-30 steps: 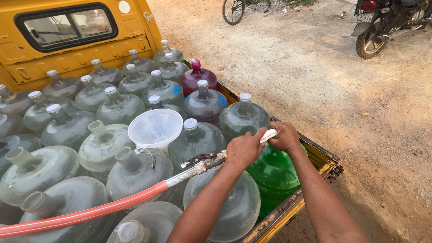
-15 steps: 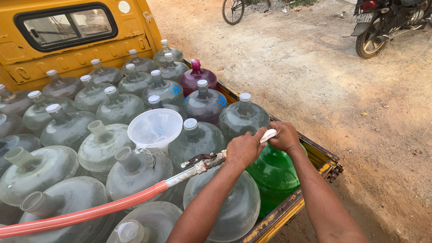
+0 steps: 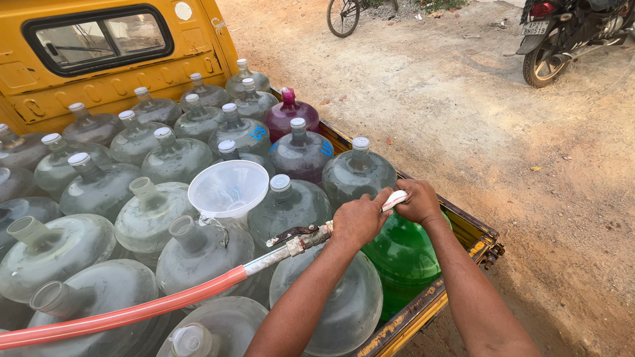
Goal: The person fills large plastic water containers from a hose. They place the hose nozzle into the opening of each container, hold it steady while water flows, then move to the next container. The containers are arranged in the back of a yellow truck.
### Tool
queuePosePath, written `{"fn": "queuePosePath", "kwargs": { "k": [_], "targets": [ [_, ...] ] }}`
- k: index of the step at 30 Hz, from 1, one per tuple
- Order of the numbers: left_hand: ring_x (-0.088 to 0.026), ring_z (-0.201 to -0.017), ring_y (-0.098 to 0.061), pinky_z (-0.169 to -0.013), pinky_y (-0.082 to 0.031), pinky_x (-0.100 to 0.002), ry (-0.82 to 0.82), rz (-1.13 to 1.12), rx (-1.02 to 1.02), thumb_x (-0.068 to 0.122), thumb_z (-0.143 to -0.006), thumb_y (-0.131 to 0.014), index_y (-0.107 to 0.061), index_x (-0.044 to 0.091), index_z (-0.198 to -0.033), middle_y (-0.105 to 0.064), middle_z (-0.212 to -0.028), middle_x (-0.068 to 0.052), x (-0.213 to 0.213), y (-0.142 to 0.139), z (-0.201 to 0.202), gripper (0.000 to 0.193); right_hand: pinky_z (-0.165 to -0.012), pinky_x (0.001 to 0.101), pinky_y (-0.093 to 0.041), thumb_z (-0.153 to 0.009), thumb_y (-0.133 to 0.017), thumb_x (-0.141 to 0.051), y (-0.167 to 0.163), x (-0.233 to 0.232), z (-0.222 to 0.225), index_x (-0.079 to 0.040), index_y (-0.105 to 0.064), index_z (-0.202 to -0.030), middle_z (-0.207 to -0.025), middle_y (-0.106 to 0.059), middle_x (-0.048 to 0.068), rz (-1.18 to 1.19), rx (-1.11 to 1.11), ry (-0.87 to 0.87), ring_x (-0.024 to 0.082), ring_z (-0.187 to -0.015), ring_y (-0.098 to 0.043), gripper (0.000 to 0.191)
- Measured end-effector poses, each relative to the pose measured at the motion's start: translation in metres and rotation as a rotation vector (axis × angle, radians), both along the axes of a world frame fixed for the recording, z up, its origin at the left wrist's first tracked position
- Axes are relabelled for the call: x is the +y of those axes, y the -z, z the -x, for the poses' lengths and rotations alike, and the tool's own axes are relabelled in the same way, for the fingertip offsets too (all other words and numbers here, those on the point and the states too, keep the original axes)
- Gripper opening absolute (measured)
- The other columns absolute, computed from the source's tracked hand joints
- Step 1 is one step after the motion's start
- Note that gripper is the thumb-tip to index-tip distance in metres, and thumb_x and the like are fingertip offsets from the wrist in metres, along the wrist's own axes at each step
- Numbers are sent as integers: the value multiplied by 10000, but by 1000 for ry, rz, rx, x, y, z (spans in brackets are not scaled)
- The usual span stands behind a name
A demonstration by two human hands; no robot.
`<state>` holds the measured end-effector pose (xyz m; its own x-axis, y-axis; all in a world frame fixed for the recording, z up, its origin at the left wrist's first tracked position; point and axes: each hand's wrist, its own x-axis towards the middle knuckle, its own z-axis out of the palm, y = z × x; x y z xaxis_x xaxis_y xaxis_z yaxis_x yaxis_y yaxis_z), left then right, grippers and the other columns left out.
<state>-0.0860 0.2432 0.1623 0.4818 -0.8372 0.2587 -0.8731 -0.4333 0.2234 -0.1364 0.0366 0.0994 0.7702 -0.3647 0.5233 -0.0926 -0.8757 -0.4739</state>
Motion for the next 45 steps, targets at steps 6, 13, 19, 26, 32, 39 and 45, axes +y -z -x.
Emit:
{"fn": "queuePosePath", "kwargs": {
  "k": [6, 13, 19, 26, 32, 39, 45],
  "targets": [
    [-381, -846, -725, -691, -589, -497, -1, -6, 1, 449, -992, -588, -420, 299, -1511, -675, -1001, -147, 0, 0, 0, 566, -616, 464, -512, -649, -843, -273, -1, 1, 1, -110, -640, -697, -708, -692, 88, 4, -3, -3, 331, -686, -691, 265],
    [-383, -852, -726, -691, -590, -499, -8, -12, -3, 452, -991, -592, -420, 303, -1504, -677, -1002, -148, 0, -1, 0, 562, -606, 458, -517, -645, -842, -272, 0, 0, 0, -119, -648, -701, -709, -699, 80, 0, -9, -1, 324, -676, -693, 253],
    [-381, -852, -726, -692, -590, -500, -7, -6, -3, 461, -990, -587, -420, 307, -1500, -679, -996, -147, 0, -1, 0, 559, -607, 461, -515, -642, -845, -271, 2, -1, -1, -115, -643, -697, -707, -695, 81, 17, -4, 3, 323, -676, -693, 261],
    [-381, -847, -726, -680, -591, -503, -11, -23, -2, 461, -995, -578, -400, 311, -1506, -674, -999, -147, -1, -1, 0, 562, -609, 464, -516, -641, -847, -279, 2, -2, -1, -118, -649, -696, -701, -695, 83, 14, -4, 3, 324, -675, -695, 260],
    [-383, -848, -727, -684, -589, -507, -10, -26, 3, 461, -997, -579, -404, 317, -1507, -670, -997, -148, 0, -2, 1, 558, -614, 460, -519, -657, -841, -280, 2, -2, -1, -118, -654, -705, -712, -701, 80, 28, -19, -7, 326, -691, -699, 252],
    [-386, -851, -724, -690, -589, -506, -13, -19, 9, 463, -994, -578, -411, 318, -1506, -670, -996, -151, 0, -2, 0, 557, -611, 455, -520, -656, -847, -279, 0, -1, 0, -119, -665, -720, -725, -705, 78, 16, -21, -11, 326, -690, -698, 251],
    [-386, -864, -725, -697, -590, -506, -10, -30, 16, 460, -997, -574, -405, 314, -1511, -669, -1008, -153, 1, -3, 0, 561, -613, 450, -520, -646, -855, -301, 1, 0, -1, -126, -668, -713, -708, -704, 64, -28, 19, 8, 297, -665, -705, 265]
  ]
}}
